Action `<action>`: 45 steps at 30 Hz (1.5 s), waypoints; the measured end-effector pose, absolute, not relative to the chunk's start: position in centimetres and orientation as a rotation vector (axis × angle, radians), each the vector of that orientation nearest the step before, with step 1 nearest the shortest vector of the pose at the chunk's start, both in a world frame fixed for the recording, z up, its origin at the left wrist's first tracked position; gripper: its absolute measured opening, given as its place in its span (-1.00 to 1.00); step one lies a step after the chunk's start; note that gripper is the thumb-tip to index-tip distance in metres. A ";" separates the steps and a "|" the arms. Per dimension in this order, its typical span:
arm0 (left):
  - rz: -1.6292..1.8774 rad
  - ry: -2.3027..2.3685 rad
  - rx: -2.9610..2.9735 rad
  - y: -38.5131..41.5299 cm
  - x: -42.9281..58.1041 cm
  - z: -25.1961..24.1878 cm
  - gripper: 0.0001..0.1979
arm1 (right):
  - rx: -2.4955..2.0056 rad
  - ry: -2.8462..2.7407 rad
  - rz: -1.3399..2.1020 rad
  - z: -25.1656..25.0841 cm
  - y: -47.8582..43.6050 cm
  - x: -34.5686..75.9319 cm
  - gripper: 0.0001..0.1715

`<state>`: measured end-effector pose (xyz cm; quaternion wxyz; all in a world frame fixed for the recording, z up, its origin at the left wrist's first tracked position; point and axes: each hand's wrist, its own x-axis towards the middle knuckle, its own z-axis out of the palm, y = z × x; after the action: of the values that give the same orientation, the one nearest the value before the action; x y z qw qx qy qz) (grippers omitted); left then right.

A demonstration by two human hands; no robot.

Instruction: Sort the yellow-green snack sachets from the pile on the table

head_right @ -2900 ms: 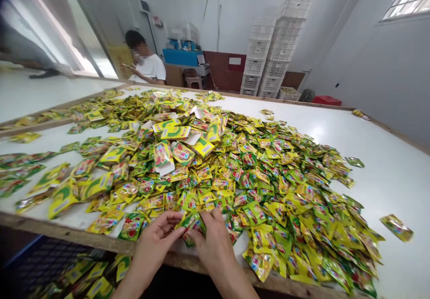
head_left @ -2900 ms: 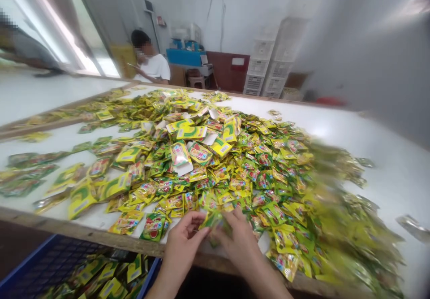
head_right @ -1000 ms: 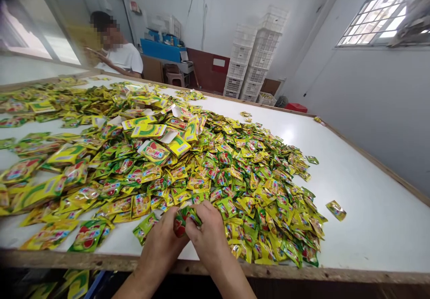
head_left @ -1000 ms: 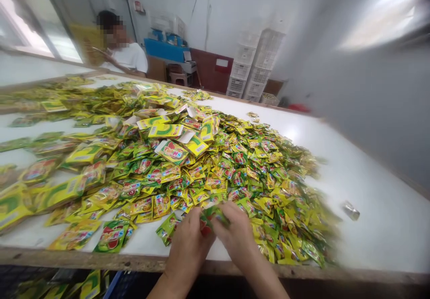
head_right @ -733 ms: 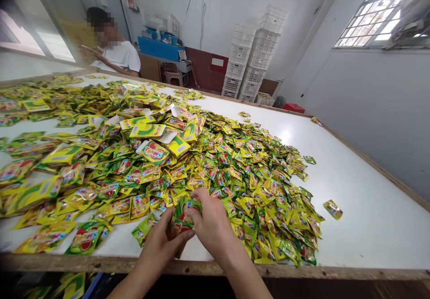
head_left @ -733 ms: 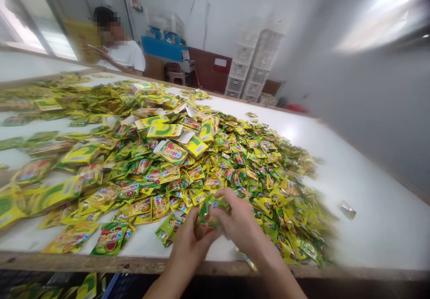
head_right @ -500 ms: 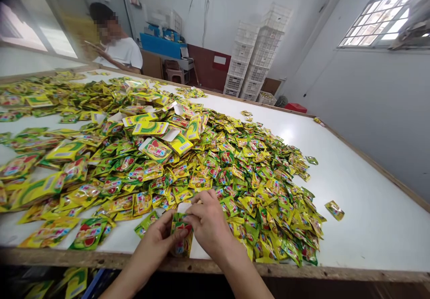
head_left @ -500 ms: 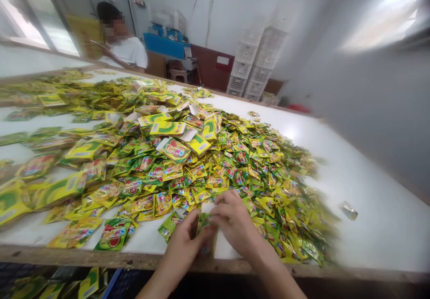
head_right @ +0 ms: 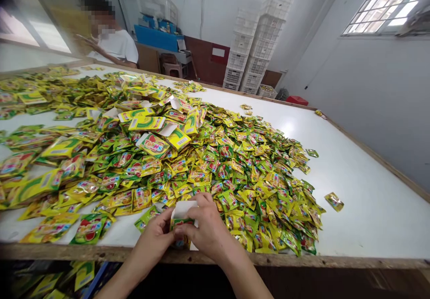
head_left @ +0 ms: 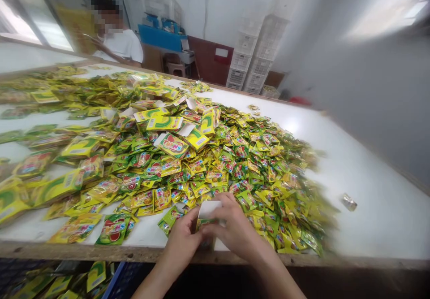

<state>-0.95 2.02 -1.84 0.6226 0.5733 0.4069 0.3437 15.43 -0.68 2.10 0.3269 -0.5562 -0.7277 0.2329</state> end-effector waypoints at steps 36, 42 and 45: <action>0.637 0.803 0.831 1.8 -1.2 1.2 -0.63 | -1.427 -1.134 1.094 0.5 -2.3 14.5 -0.86; 0.988 0.984 0.788 2.7 0.6 -1.4 -0.77 | -1.406 -0.942 1.081 -0.3 0.6 14.2 -0.88; 0.981 0.991 0.844 2.9 0.4 -1.9 -0.76 | -1.409 -0.884 1.177 -0.1 1.0 14.4 -0.88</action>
<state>0.41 2.90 -1.89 0.6858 0.3769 0.4424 0.4380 14.44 1.05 -0.14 0.5245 -0.5887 -0.3693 0.4919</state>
